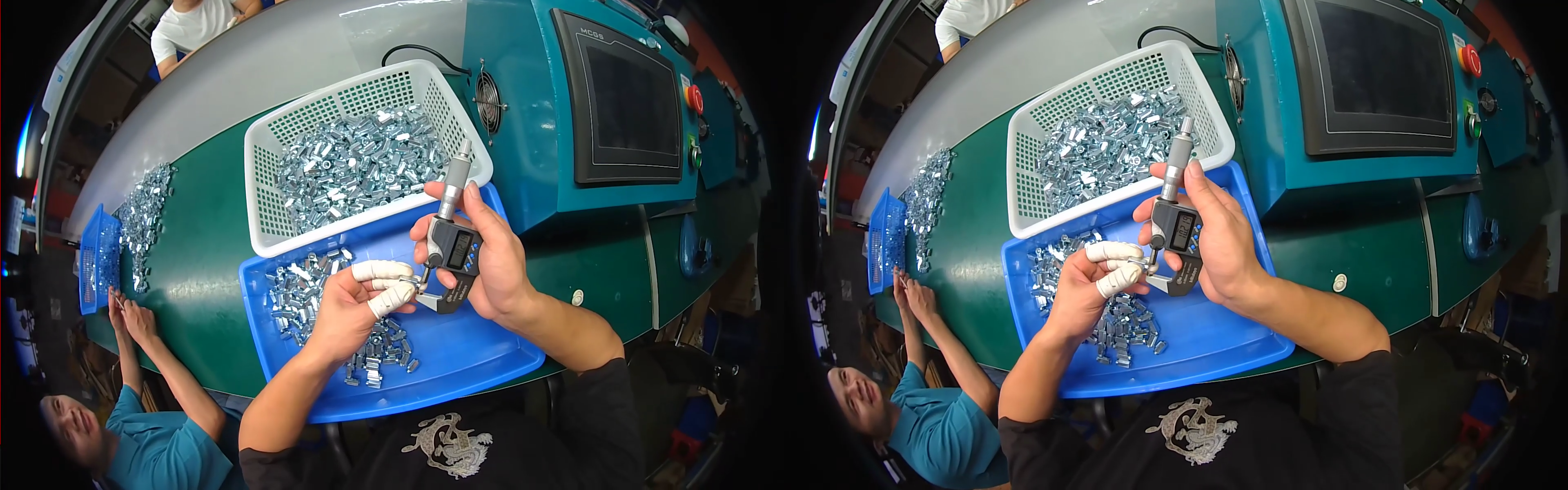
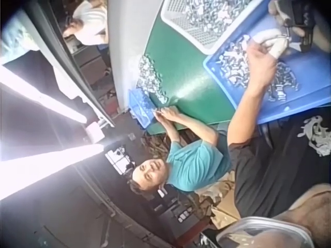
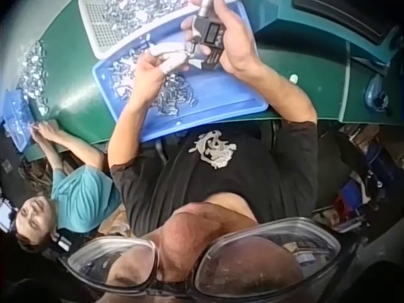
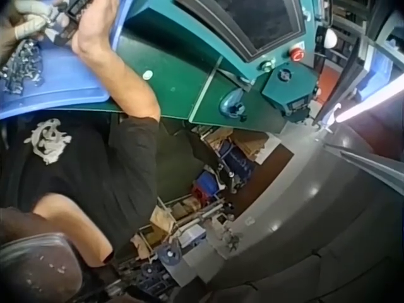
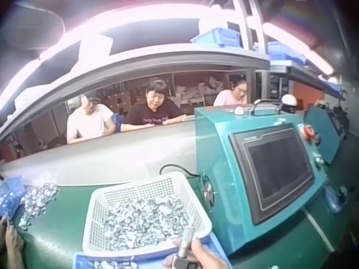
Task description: Using a digital micrometer to measure the dimensions of small metal parts at a factory workstation.
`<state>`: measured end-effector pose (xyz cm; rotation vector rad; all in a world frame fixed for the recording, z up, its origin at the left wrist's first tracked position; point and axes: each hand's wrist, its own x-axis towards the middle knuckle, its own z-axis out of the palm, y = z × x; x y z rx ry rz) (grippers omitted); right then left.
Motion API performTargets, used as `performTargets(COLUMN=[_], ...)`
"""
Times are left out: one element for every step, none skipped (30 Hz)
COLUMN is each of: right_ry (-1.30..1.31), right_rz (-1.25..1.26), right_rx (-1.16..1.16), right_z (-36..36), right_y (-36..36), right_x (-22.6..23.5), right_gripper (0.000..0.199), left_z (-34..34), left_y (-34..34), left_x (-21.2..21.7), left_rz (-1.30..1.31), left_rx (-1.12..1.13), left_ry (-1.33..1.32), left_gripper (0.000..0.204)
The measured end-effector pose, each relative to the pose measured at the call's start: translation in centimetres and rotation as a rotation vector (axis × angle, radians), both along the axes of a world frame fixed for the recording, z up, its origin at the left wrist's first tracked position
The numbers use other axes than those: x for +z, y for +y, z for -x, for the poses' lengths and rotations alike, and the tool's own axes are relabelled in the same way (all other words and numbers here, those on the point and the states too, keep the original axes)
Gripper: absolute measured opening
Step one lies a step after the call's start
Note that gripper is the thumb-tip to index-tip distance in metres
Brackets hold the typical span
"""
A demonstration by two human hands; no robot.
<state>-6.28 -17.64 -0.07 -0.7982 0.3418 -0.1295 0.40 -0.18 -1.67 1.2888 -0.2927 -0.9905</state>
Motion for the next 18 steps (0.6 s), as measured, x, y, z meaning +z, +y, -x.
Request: performTargets(right_ry=[0.003,-0.003,-0.008,-0.008,-0.016,-0.023,-0.020,-0.008,0.004,0.007,0.010,0.012,0.011,0.013,0.014,0.009,0.010,0.011], right_rz=[-0.001,-0.013,-0.025,-0.026,-0.029,-0.032,-0.033,-0.008,0.017,0.016,0.013,0.011,0.011,0.024,0.037,0.037,0.035,0.033], right_rx=[-0.003,0.009,0.020,0.019,0.010,0.000,-0.002,-0.002,-0.001,-0.003,-0.004,-0.005,-0.005,-0.004,-0.004,-0.002,-0.004,-0.006], right_z=[0.09,-0.01,-0.10,-0.20,-0.17,-0.16,-0.21,-0.27,-0.28,-0.25,-0.29,-0.33,-0.34,-0.34,-0.35,-0.37,-0.28,-0.20], right_y=[0.01,-0.03,-0.07,-0.11,-0.09,-0.06,-0.06,-0.09,-0.12,-0.14,-0.12,-0.11,-0.12,-0.10,-0.07,-0.01,-0.01,-0.03], right_x=[-0.03,-0.06,-0.09,-0.11,-0.06,-0.01,0.10,0.19,0.19,0.13,0.09,0.07,0.07,0.07,0.10,0.15,0.08,0.04], right_gripper=[0.054,0.053,0.051,0.051,0.048,0.045,0.045,0.040,0.036,0.036,0.034,0.032,0.032,0.032,0.032,0.032,0.032,0.031], left_z=[0.06,0.08,0.16,0.19,0.22,0.23,0.21,0.18,0.11,0.08,0.05,0.02,-0.02,0.00,0.03,0.05,0.11,0.16], left_y=[0.02,-0.01,0.00,-0.02,-0.02,0.00,0.02,-0.01,-0.07,-0.12,-0.12,-0.12,-0.13,-0.07,0.00,0.09,0.07,0.06], left_x=[-0.01,0.00,0.01,0.01,0.06,0.10,0.15,0.22,0.31,0.32,0.27,0.20,0.14,0.11,0.08,0.12,0.05,0.03], left_rz=[0.002,0.001,0.008,0.014,0.013,0.031,0.049,0.047,0.046,0.047,0.045,0.034,0.023,0.023,0.023,0.024,0.027,0.030], left_rx=[-0.011,-0.012,-0.006,0.001,-0.002,0.006,0.014,0.012,0.008,0.004,0.004,-0.004,-0.012,-0.009,-0.006,-0.003,-0.003,-0.004], left_ry=[0.007,0.006,0.007,0.008,0.012,0.000,-0.011,-0.007,0.007,0.021,0.021,0.004,-0.014,-0.018,-0.013,-0.010,-0.012,-0.004], left_gripper=[0.023,0.023,0.022,0.022,0.022,0.022,0.021,0.021,0.022,0.023,0.023,0.022,0.021,0.021,0.021,0.021,0.021,0.021])
